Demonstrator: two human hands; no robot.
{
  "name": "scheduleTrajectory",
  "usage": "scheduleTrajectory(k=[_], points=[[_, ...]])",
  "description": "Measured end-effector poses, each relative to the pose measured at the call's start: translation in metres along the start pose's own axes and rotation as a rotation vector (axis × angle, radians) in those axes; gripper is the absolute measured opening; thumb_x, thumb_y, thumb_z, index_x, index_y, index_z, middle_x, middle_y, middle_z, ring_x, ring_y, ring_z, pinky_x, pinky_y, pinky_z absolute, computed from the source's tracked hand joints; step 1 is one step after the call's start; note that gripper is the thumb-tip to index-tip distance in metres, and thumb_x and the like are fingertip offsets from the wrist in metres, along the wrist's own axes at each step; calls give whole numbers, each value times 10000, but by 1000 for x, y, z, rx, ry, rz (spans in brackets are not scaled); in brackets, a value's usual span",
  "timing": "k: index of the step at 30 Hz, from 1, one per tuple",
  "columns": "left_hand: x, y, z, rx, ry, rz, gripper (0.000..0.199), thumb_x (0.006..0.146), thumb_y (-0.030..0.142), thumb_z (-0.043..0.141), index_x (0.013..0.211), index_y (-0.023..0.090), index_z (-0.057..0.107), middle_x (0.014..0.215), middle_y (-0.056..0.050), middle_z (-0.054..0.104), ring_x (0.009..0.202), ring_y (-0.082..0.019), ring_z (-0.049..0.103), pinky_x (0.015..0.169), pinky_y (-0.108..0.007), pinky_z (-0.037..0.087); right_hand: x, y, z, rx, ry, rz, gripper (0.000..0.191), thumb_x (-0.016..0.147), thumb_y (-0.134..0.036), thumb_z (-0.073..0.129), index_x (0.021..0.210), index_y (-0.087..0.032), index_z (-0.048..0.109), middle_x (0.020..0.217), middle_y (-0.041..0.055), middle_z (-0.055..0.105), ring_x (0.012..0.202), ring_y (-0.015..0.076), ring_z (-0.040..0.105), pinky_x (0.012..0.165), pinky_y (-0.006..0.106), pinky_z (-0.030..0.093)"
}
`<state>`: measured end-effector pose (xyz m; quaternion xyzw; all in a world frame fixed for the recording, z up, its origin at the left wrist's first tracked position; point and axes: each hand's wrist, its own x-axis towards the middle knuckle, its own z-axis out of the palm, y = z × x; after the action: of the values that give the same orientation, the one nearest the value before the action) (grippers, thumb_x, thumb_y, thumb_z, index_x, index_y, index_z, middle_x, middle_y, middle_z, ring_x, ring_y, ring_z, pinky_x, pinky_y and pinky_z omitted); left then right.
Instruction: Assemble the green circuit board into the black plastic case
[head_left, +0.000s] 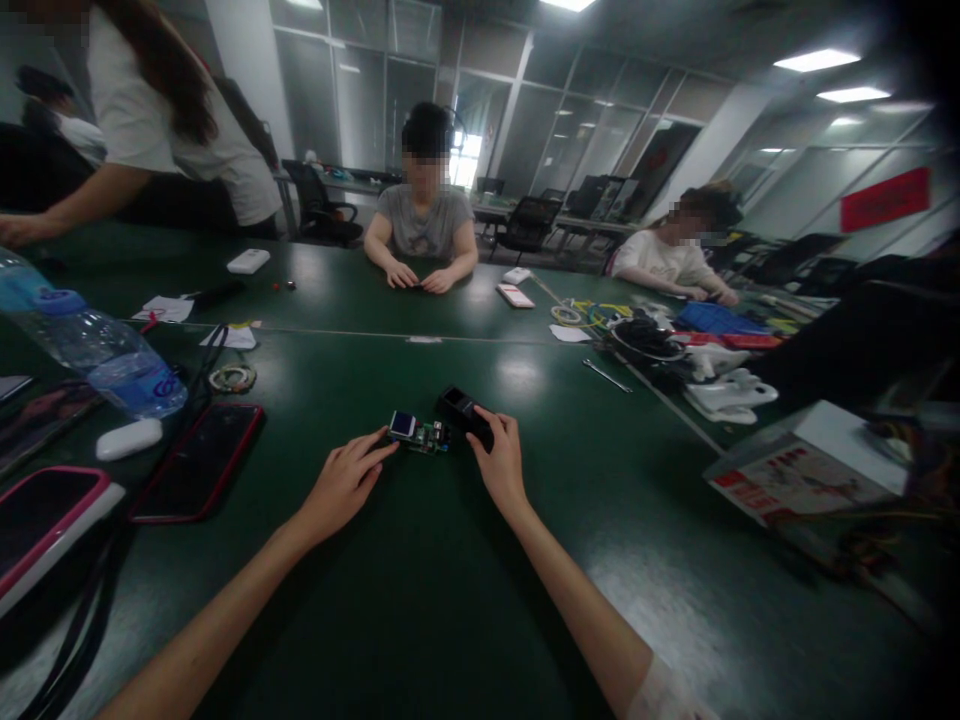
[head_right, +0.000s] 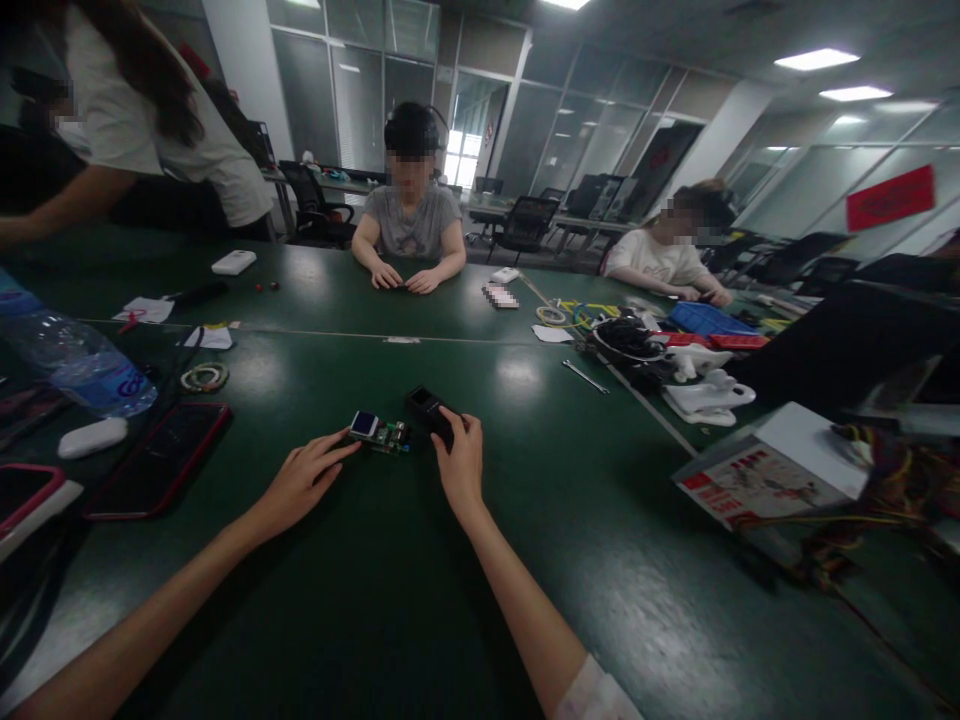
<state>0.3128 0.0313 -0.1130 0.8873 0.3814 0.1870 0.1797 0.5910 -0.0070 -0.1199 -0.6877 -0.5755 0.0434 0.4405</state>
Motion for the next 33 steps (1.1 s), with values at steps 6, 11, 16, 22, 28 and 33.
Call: scheduleTrajectory(k=[6, 11, 16, 22, 28, 33], points=[[-1, 2, 0, 41, -24, 6, 466, 974, 224, 348, 1419, 362, 331, 1522, -18, 317, 1379, -245, 297, 1051, -514, 310, 1, -1, -1, 39, 20, 8, 421, 853, -184, 540, 1261, -288, 539, 1114, 82, 478, 1027, 247, 534, 912, 481, 476], [-2, 2, 2, 52, -18, 14, 467, 971, 236, 364, 1420, 361, 330, 1523, -17, 314, 1370, -258, 309, 1043, -526, 322, 0, -17, -5, 208, 20, -71, 413, 892, -214, 511, 1295, -301, 489, 1179, 79, 468, 1077, 224, 526, 931, 434, 486], [-1, 0, 3, 73, 4, 35, 473, 965, 225, 374, 1418, 353, 334, 1517, -24, 324, 1357, -264, 324, 1023, -522, 341, -4, -32, -5, 281, -103, -173, 410, 892, -217, 533, 1285, -323, 486, 1207, 69, 463, 1133, 221, 508, 959, 423, 481], [1, -1, 5, 87, 15, 42, 467, 966, 214, 368, 1411, 358, 349, 1512, -23, 336, 1341, -260, 344, 1003, -500, 359, -6, -35, -4, 260, -222, -240, 443, 881, -164, 534, 1288, -332, 483, 1222, 64, 449, 1179, 220, 487, 1001, 415, 453], [0, 5, 0, 67, 2, 20, 460, 965, 210, 371, 1398, 364, 369, 1495, -27, 361, 1342, -256, 342, 1012, -506, 350, -5, -34, -1, 241, -298, -246, 457, 876, -143, 531, 1291, -324, 474, 1228, 64, 437, 1177, 212, 484, 1011, 415, 442], [0, 3, 0, -9, 12, 12, 386, 957, 184, 367, 1265, 356, 525, 1439, -18, 426, 1331, -259, 352, 1007, -525, 361, -4, -31, -1, 238, -389, -234, 440, 876, -135, 526, 1274, -319, 488, 1229, 59, 443, 1159, 196, 501, 1010, 414, 441]])
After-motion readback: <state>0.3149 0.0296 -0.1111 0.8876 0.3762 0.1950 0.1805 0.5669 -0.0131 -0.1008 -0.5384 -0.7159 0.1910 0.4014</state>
